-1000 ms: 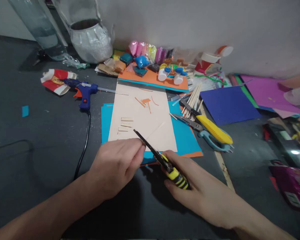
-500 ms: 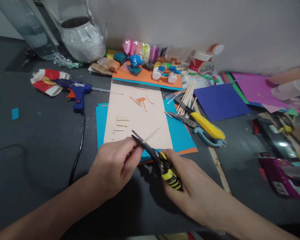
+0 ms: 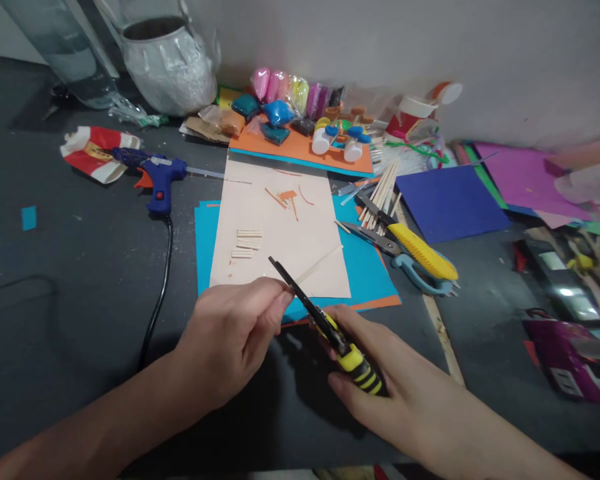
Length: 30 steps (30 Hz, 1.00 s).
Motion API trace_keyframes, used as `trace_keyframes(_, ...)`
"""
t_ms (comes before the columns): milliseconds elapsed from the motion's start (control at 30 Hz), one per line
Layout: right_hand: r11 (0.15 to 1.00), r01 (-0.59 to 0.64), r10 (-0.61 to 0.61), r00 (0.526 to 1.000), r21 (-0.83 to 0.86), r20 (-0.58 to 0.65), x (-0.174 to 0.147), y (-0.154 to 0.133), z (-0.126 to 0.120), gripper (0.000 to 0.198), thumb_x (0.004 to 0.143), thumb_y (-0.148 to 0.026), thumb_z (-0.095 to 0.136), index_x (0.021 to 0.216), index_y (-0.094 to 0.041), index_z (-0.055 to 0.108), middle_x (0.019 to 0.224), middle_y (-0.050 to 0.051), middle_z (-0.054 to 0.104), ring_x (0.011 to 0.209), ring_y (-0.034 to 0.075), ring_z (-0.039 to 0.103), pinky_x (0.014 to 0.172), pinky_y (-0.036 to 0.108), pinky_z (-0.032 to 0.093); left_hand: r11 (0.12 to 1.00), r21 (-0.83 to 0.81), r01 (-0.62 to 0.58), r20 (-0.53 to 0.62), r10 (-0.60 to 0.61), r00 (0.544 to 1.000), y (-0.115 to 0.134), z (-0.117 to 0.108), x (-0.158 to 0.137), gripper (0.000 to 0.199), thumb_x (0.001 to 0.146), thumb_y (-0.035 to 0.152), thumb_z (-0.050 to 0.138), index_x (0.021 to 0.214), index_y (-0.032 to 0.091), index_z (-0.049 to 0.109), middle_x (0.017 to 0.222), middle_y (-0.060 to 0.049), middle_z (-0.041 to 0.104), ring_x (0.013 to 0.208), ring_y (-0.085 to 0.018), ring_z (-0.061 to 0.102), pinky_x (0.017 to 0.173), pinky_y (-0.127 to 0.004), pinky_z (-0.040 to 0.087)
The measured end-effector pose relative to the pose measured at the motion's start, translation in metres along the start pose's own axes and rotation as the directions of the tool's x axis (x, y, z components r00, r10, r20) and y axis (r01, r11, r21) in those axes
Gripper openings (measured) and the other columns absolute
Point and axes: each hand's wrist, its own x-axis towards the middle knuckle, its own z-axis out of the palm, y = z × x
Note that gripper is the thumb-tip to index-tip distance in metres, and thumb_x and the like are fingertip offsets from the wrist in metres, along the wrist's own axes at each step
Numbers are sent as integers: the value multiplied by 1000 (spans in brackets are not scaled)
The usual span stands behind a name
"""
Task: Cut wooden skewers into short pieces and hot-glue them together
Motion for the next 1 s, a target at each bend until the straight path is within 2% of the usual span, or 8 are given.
trace_keyframes(133, 1000, -19, 19, 999, 8, 30, 2, -2, -3, 13, 83, -25, 54, 96, -26, 56, 97, 0, 72, 82, 18, 66, 63, 25, 49, 1000, -5, 5, 7, -5, 1000, 0, 1, -1, 33, 97, 17, 42, 66, 20, 53, 54, 6, 57, 47, -9, 53, 53, -25, 34)
trace_keyframes(300, 999, -14, 13, 999, 35, 35, 5, -3, -1, 13, 84, -24, 52, 96, -25, 57, 88, -1, 71, 74, 18, 65, 61, 26, 48, 999, 48, 1, -1, -1, 1000, 1, 1, -1, 35, 97, 18, 41, 64, 20, 53, 53, 5, 56, 46, -10, 53, 53, -26, 34)
trace_keyframes(567, 992, -9, 12, 1000, -129, 21, 5, -2, 0, 25, 76, -15, 50, 99, -23, 54, 84, 2, 68, 78, 22, 63, 62, 30, 45, 987, 141, -81, 4, 82, 997, -2, 1, 1, 35, 95, 16, 41, 62, 20, 51, 49, 5, 53, 44, -12, 50, 50, -27, 32)
trace_keyframes(733, 977, -67, 79, 995, -201, 52, 10, -5, -7, 25, 71, -15, 52, 96, -20, 54, 82, 5, 66, 77, 24, 62, 64, 33, 47, 993, 105, -52, 13, 51, 999, -6, 4, 0, 35, 96, 17, 42, 62, 20, 52, 51, 4, 56, 45, -12, 52, 51, -27, 33)
trace_keyframes(867, 992, -58, 65, 996, -110, 61, 1, 4, -14, 23, 81, -25, 56, 104, -23, 59, 96, 4, 73, 89, 23, 67, 67, 29, 51, 1000, 20, -1, 26, 0, 1000, -6, 3, 1, 34, 97, 18, 43, 66, 19, 56, 55, 4, 58, 48, -11, 54, 53, -25, 36)
trace_keyframes(1000, 974, -125, 113, 991, -188, -70, -11, 24, -24, 44, 85, -46, 58, 123, -24, 57, 118, 9, 72, 101, 29, 69, 74, 34, 55, 997, -54, 58, -27, -60, 998, -5, 1, 3, 28, 97, 20, 46, 74, 18, 60, 60, 4, 61, 53, -10, 57, 55, -23, 38)
